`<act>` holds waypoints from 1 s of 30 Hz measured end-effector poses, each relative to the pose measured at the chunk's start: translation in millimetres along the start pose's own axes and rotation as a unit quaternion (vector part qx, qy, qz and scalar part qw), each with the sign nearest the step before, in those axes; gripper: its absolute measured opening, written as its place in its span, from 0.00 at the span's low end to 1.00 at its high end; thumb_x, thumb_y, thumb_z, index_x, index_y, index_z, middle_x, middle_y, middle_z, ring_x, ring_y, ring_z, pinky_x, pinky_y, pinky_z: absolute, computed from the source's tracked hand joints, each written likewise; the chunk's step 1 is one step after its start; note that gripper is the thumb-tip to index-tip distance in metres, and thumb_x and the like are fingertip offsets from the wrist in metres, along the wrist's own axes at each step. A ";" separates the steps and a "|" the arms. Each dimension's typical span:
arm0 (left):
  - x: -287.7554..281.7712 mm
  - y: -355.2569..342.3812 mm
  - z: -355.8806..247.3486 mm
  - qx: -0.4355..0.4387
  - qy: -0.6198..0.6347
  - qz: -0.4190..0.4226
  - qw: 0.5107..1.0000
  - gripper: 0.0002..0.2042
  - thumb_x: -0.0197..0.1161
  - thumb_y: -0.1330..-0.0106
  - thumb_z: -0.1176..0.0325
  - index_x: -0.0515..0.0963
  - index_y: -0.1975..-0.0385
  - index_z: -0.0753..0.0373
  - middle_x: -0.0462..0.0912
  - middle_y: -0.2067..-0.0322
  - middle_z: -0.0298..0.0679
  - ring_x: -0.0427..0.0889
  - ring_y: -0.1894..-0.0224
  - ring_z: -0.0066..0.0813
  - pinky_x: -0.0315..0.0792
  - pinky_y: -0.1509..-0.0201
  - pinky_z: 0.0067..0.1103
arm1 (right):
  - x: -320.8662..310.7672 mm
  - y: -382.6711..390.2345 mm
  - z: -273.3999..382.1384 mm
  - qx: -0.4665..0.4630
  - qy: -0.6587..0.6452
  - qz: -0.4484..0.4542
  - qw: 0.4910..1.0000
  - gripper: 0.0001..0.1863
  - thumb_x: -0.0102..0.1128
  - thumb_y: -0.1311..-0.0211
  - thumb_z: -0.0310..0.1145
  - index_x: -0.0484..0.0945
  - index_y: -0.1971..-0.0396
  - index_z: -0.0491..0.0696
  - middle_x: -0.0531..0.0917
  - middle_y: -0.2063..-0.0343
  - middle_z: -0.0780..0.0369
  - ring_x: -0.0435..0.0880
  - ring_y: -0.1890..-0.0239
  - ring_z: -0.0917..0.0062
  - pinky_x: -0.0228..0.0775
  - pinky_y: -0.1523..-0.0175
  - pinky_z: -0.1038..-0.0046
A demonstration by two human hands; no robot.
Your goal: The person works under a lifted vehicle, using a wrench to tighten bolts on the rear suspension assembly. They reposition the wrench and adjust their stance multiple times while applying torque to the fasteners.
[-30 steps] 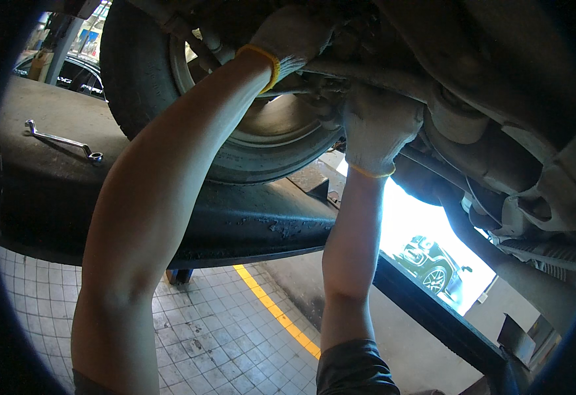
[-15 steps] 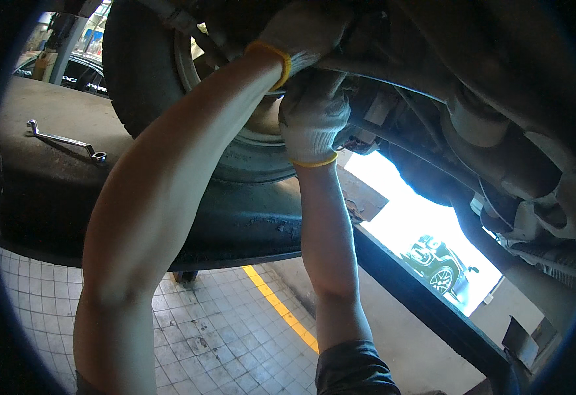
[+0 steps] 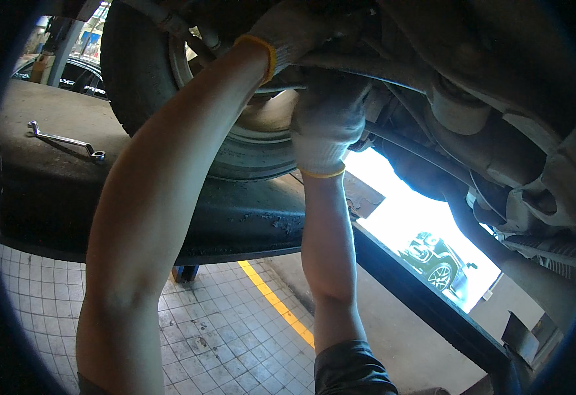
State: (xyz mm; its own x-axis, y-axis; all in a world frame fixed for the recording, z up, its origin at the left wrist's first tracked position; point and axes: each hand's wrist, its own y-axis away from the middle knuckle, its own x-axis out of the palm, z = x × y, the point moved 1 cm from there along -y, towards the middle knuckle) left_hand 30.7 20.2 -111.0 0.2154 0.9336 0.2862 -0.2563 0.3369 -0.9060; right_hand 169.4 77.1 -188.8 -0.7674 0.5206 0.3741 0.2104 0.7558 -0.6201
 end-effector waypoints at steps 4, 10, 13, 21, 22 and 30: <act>10.8 2.2 6.9 0.092 -0.080 -0.072 0.990 0.23 0.52 0.26 0.61 0.72 0.32 0.52 0.75 0.34 0.47 0.77 0.35 0.47 0.73 0.31 0.37 | 0.7 -5.4 -13.6 0.089 -0.052 -0.058 0.993 0.26 0.67 0.36 0.27 0.72 0.39 0.40 0.85 0.53 0.53 0.88 0.57 0.64 0.85 0.52 0.69; 32.9 -7.4 8.4 -0.040 -0.140 0.081 0.986 0.15 0.54 0.25 0.64 0.82 0.45 0.57 0.85 0.47 0.45 0.86 0.47 0.41 0.81 0.41 0.33 | -0.3 -7.7 -21.8 0.025 0.024 -0.040 0.999 0.23 0.66 0.34 0.25 0.75 0.40 0.41 0.82 0.44 0.54 0.83 0.45 0.65 0.80 0.40 0.67; 35.4 -8.6 5.5 -0.139 -0.096 0.153 0.974 0.14 0.54 0.23 0.66 0.85 0.46 0.55 0.88 0.52 0.45 0.89 0.51 0.39 0.84 0.44 0.30 | -3.6 -4.7 -19.4 0.037 -0.028 -0.062 0.997 0.21 0.68 0.37 0.25 0.78 0.43 0.41 0.81 0.43 0.52 0.83 0.45 0.61 0.81 0.41 0.66; 28.1 -10.1 0.0 -0.108 -0.153 0.206 0.961 0.17 0.56 0.23 0.68 0.80 0.39 0.41 0.89 0.52 0.42 0.89 0.51 0.38 0.86 0.47 0.32 | -18.8 2.1 -23.2 -0.047 0.105 0.030 0.993 0.19 0.64 0.38 0.19 0.82 0.46 0.45 0.84 0.48 0.49 0.86 0.49 0.56 0.85 0.46 0.65; 27.8 -8.4 -1.7 -0.097 -0.167 0.190 0.963 0.18 0.56 0.23 0.68 0.80 0.39 0.39 0.89 0.53 0.41 0.90 0.51 0.37 0.86 0.47 0.32 | -20.5 1.1 -26.9 -0.051 0.090 0.036 0.994 0.19 0.64 0.38 0.19 0.82 0.46 0.45 0.84 0.49 0.50 0.87 0.50 0.57 0.85 0.46 0.65; 28.9 -7.1 -0.7 -0.042 -0.211 0.131 0.968 0.15 0.60 0.26 0.69 0.83 0.44 0.42 0.90 0.59 0.38 0.90 0.56 0.33 0.86 0.49 0.28 | -25.5 -14.0 -44.4 -0.015 0.005 0.001 1.000 0.10 0.64 0.32 0.33 0.82 0.58 0.42 0.88 0.64 0.53 0.88 0.64 0.64 0.82 0.54 0.64</act>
State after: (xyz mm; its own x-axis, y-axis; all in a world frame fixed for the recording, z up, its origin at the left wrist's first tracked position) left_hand 39.3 44.7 -96.5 -0.2545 0.9584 0.1295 -0.1679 0.0881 -0.9819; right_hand 212.9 70.9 -159.0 -0.7611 0.5262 0.3791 0.2304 0.7658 -0.6004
